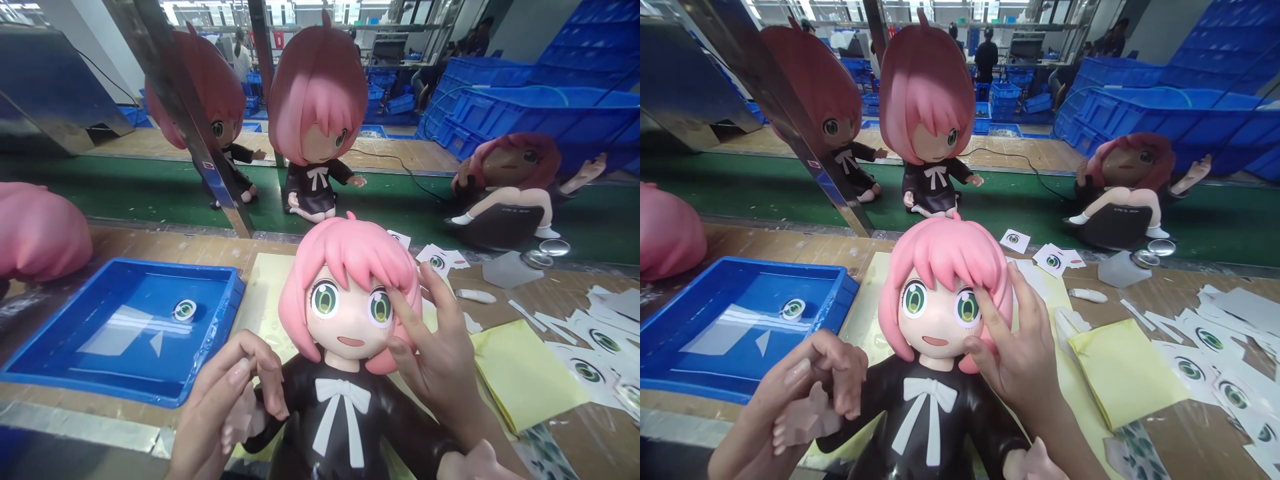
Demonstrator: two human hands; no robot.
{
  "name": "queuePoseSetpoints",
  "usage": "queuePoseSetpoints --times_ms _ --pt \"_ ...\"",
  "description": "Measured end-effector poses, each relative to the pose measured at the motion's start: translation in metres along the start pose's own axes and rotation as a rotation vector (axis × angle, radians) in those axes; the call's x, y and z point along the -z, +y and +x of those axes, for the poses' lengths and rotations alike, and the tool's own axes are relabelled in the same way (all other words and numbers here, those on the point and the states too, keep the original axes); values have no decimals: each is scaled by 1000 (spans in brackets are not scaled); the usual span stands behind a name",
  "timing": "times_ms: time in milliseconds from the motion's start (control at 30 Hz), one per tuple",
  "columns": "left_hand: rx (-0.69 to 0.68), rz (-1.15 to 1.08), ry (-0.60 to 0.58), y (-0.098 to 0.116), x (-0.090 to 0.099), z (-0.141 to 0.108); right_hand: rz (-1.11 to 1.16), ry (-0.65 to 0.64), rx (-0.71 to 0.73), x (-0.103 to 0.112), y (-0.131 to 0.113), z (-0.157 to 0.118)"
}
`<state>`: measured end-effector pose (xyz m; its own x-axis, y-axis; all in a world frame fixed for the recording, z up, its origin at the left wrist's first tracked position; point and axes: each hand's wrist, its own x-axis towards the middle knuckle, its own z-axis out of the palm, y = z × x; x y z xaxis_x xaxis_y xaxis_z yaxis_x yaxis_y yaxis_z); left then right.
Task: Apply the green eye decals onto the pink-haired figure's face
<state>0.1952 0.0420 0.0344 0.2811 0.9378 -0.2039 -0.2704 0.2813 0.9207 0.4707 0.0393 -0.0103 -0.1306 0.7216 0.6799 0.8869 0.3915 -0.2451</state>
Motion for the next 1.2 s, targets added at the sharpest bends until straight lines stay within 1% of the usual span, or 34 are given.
queuePoseSetpoints --times_ms 133,200,267,333,367,433,500,667,733,833,967,1200 --pt "13 -17 48 1 -4 -1 18 9 2 0 -1 -2" --pt "18 -14 40 1 -4 -1 99 63 -48 -4 -3 -6" --pt "15 -6 14 1 0 0 272 167 -181 -9 -6 -10" --pt "3 8 -54 -1 5 2 483 222 -389 -14 -9 -14" --pt "-4 14 -87 -1 8 3 579 211 -510 -17 -11 -15" --pt "-13 17 -126 -3 12 4 703 136 -705 -19 -13 -16" --pt "-16 11 -115 -4 13 4 753 73 -826 -19 -14 -14" --pt "-57 17 -84 -5 8 1 684 3 -897 -13 -16 -9" --pt "-73 3 -73 -5 6 0 669 -20 -893 -11 -16 -8" --pt "-62 -18 -56 -5 3 0 661 -30 -896 -8 -16 -7" --pt "-44 -32 3 -4 0 -1 658 -71 -894 -5 -16 -7" --pt "-38 -28 28 -2 -5 -1 688 -98 -886 -1 -18 -2"
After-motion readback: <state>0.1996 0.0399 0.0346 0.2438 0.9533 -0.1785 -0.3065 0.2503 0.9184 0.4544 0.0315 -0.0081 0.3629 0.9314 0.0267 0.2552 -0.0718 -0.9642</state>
